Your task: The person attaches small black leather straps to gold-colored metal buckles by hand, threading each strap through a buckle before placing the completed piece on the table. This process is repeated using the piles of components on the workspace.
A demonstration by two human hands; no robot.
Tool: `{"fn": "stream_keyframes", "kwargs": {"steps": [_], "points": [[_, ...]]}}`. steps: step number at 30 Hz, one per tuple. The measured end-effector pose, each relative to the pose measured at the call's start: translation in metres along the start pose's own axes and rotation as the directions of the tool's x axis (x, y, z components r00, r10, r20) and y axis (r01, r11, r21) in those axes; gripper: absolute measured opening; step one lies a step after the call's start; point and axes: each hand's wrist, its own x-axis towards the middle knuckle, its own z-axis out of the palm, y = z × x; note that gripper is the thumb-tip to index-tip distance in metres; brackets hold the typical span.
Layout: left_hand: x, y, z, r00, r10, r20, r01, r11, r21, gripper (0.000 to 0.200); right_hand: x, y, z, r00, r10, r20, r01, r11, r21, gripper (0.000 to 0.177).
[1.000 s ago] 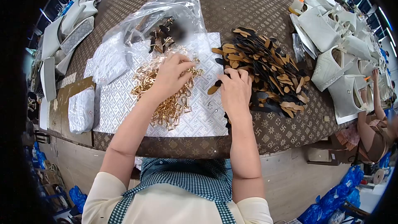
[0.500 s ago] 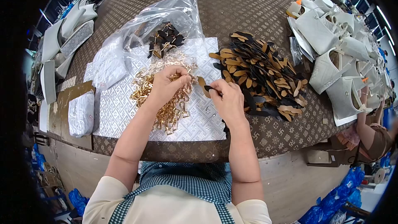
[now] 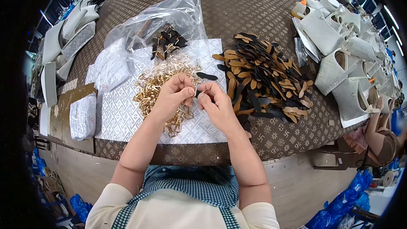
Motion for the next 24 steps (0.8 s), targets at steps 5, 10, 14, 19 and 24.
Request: {"fn": "stream_keyframes", "kwargs": {"steps": [5, 10, 14, 19, 24], "points": [[-0.007, -0.001, 0.004, 0.997, -0.001, -0.072, 0.018, 0.971, 0.238, 0.005, -0.003, 0.000, 0.001, 1.000, -0.024, -0.002, 0.024, 0.996, -0.084, 0.027], [-0.002, 0.004, -0.009, 0.998, 0.057, 0.022, -0.060, 0.875, 0.480, 0.006, -0.009, -0.010, 0.000, 0.998, -0.011, 0.068, 0.033, 0.945, -0.325, 0.036], [-0.008, 0.013, -0.004, 0.996, -0.089, -0.003, 0.085, 0.932, 0.352, 0.007, -0.006, -0.002, 0.007, 0.986, -0.169, 0.000, 0.153, 0.896, -0.417, 0.027], [-0.009, 0.011, -0.004, 0.993, -0.096, -0.063, 0.111, 0.950, 0.293, 0.011, -0.006, -0.003, 0.009, 0.984, -0.179, 0.016, 0.174, 0.928, -0.330, 0.022], [-0.008, 0.001, -0.004, 0.994, -0.077, -0.077, 0.094, 0.963, 0.252, 0.011, -0.004, 0.001, 0.006, 0.986, -0.155, -0.069, 0.115, 0.910, -0.399, 0.025]]}}
